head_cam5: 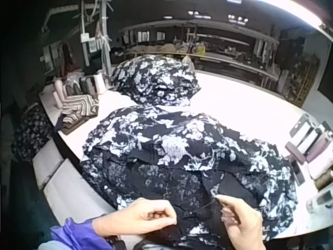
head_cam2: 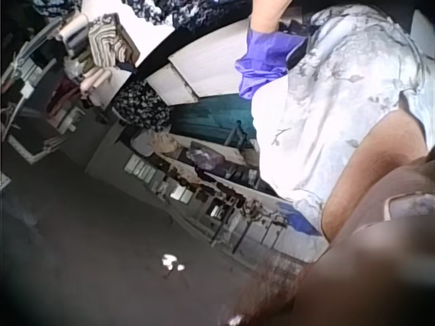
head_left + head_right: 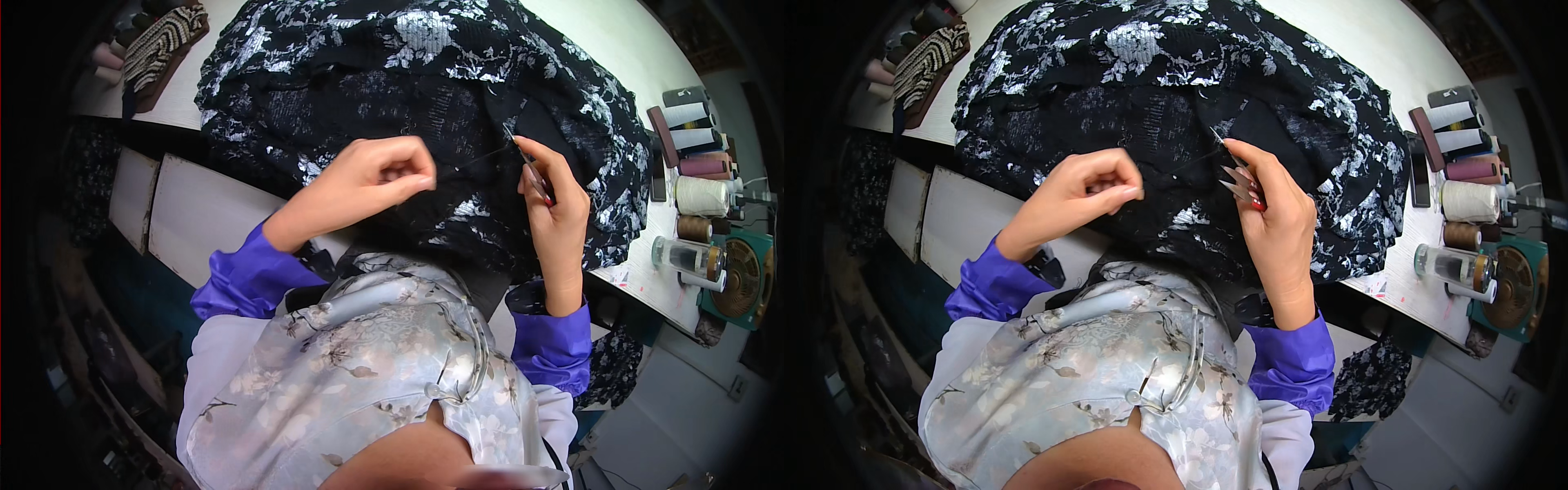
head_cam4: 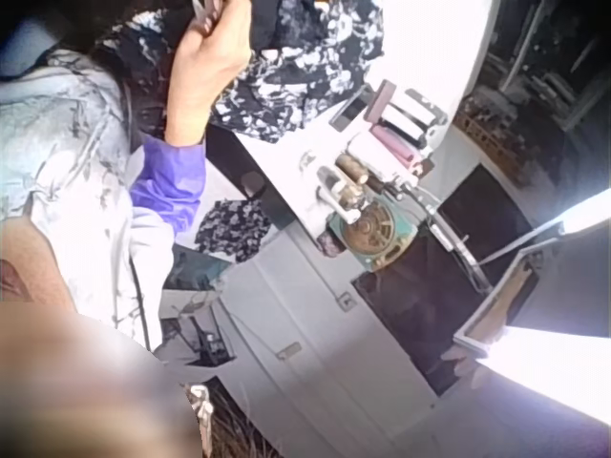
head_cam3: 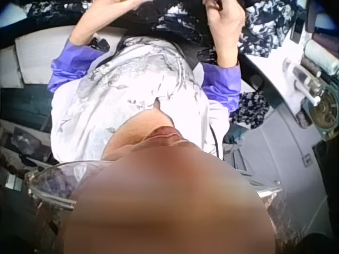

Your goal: Trim loose threads from a piece of fabric using a small thread clipper.

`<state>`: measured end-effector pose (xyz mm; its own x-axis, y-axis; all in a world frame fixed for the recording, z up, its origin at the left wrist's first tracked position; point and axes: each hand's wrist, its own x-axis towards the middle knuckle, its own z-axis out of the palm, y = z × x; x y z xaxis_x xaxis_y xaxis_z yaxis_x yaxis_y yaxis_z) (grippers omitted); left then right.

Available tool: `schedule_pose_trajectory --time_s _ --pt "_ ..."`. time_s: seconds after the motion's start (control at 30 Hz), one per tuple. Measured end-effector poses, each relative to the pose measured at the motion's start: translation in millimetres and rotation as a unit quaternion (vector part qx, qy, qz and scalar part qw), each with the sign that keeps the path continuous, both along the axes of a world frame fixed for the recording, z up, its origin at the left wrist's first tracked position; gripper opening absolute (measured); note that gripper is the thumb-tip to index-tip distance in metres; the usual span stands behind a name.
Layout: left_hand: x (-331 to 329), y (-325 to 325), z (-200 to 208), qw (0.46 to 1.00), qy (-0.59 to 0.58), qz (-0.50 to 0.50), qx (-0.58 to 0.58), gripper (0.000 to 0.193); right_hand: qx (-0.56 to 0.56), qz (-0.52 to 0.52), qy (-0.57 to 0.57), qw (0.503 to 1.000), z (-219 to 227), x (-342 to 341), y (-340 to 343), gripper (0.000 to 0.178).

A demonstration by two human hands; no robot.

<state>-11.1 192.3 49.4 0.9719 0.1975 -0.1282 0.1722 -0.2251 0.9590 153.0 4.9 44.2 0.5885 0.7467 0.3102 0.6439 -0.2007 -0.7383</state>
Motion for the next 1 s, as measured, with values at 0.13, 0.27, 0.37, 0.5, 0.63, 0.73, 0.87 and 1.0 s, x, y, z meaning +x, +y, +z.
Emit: schedule_pose_trajectory --time_s 0.13,0.27,0.37,0.5,0.63,0.73,0.87,1.0 --pt "-8.4 0.6 -5.1 0.942 -0.125 0.138 0.279 0.021 -0.010 0.016 -0.002 1.000 -0.1 -0.7 1.3 0.046" --pt "23.9 -16.8 -2.3 0.940 -0.198 0.162 0.224 0.023 -0.013 0.014 0.002 1.000 -0.6 -0.1 0.7 0.045" --pt "49.4 -23.8 -12.2 0.951 -0.184 0.121 0.219 0.025 -0.007 0.007 0.010 1.000 -3.0 -0.7 1.0 0.044" --pt "56.7 -29.3 -18.6 0.978 -0.123 0.099 0.134 0.010 -0.004 0.007 0.002 1.000 -1.8 -1.7 -0.3 0.045" --pt "57.9 -23.9 -17.6 0.955 -0.230 0.116 0.144 0.003 -0.014 0.019 0.020 1.000 2.4 1.4 -3.8 0.044" --pt "66.0 -25.2 -17.8 0.923 -0.297 0.132 0.203 0.002 -0.036 0.031 0.079 0.996 7.6 6.5 -5.7 0.040" --pt "70.2 -30.7 -21.2 0.957 -0.256 0.113 0.072 0.001 -0.053 0.042 0.135 0.989 15.7 8.8 -4.6 0.029" --pt "75.1 -26.4 -26.9 0.972 -0.214 0.092 -0.032 0.007 -0.073 0.057 0.127 0.988 14.7 13.4 -5.2 0.033"
